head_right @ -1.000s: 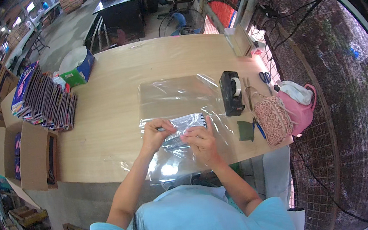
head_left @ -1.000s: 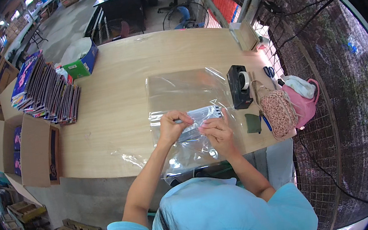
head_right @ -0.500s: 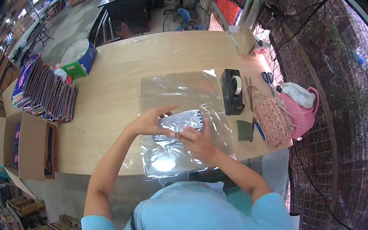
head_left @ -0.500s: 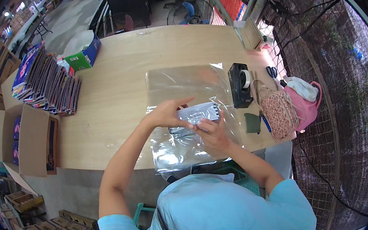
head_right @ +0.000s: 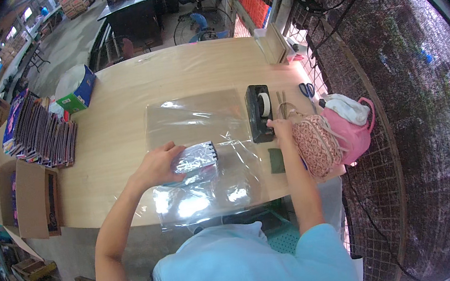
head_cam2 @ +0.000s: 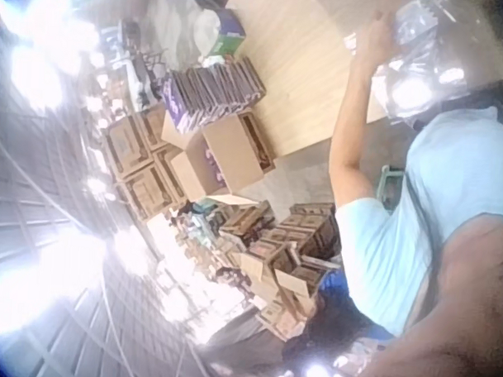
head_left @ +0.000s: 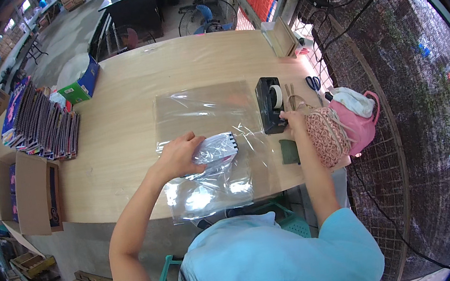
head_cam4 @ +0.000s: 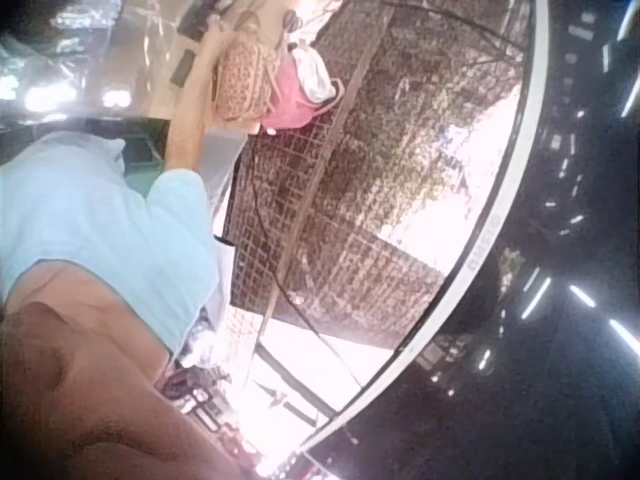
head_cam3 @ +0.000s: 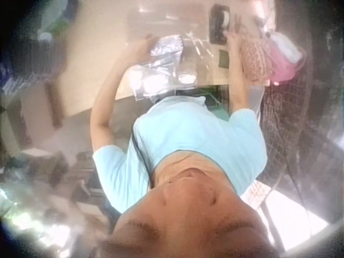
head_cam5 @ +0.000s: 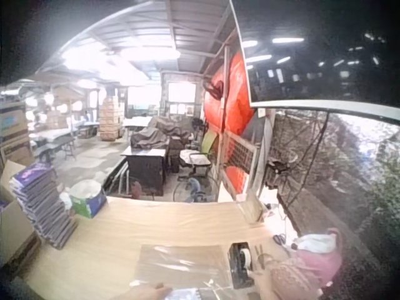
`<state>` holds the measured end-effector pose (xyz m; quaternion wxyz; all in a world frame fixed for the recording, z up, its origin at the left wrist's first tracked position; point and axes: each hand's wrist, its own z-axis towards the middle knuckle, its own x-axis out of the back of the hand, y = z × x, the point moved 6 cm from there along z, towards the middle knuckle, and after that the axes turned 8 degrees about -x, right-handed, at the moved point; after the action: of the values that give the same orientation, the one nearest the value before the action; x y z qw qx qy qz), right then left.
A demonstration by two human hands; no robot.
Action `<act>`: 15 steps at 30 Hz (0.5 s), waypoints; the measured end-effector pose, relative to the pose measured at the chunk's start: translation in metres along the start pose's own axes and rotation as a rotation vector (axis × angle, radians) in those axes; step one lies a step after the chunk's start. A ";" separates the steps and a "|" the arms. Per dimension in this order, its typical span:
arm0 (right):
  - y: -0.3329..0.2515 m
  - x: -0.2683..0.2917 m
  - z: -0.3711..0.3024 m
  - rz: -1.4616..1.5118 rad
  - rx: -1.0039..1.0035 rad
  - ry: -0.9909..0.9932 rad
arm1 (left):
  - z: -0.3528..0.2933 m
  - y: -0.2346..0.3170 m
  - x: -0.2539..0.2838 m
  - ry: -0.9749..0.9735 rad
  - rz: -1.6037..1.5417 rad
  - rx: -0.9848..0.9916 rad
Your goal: The person wraps spiral-bound notebooks in clear plastic bags on a wooden table. They place a notebook on a plastic sheet, fold the plastic over it, and smooth it out. The person then places the wrapped notebook into a cardboard box and repeats the process with additional notebooks.
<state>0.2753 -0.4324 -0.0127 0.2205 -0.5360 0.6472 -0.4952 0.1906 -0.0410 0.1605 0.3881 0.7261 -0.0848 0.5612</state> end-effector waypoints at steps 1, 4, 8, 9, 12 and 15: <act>0.000 0.001 -0.011 -0.138 0.111 0.084 | -0.003 -0.001 0.001 0.018 -0.005 0.002; 0.033 0.001 -0.044 0.044 -0.019 0.102 | -0.006 -0.002 -0.001 0.023 -0.006 0.002; 0.096 -0.040 -0.049 0.913 -0.533 -0.127 | -0.001 0.001 0.003 -0.005 -0.016 -0.010; 0.108 -0.044 -0.058 0.937 -0.529 -0.128 | 0.000 0.002 0.001 0.003 -0.014 -0.035; 0.044 -0.076 -0.149 0.806 -0.073 -0.311 | 0.001 -0.007 -0.003 0.051 0.008 -0.071; -0.002 -0.125 -0.245 0.439 0.168 -0.437 | -0.001 -0.008 -0.006 0.043 0.004 -0.094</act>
<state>0.1174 -0.2188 0.0589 0.4992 -0.4574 0.6416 -0.3606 0.1923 -0.0368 0.1517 0.4225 0.6946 -0.1039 0.5730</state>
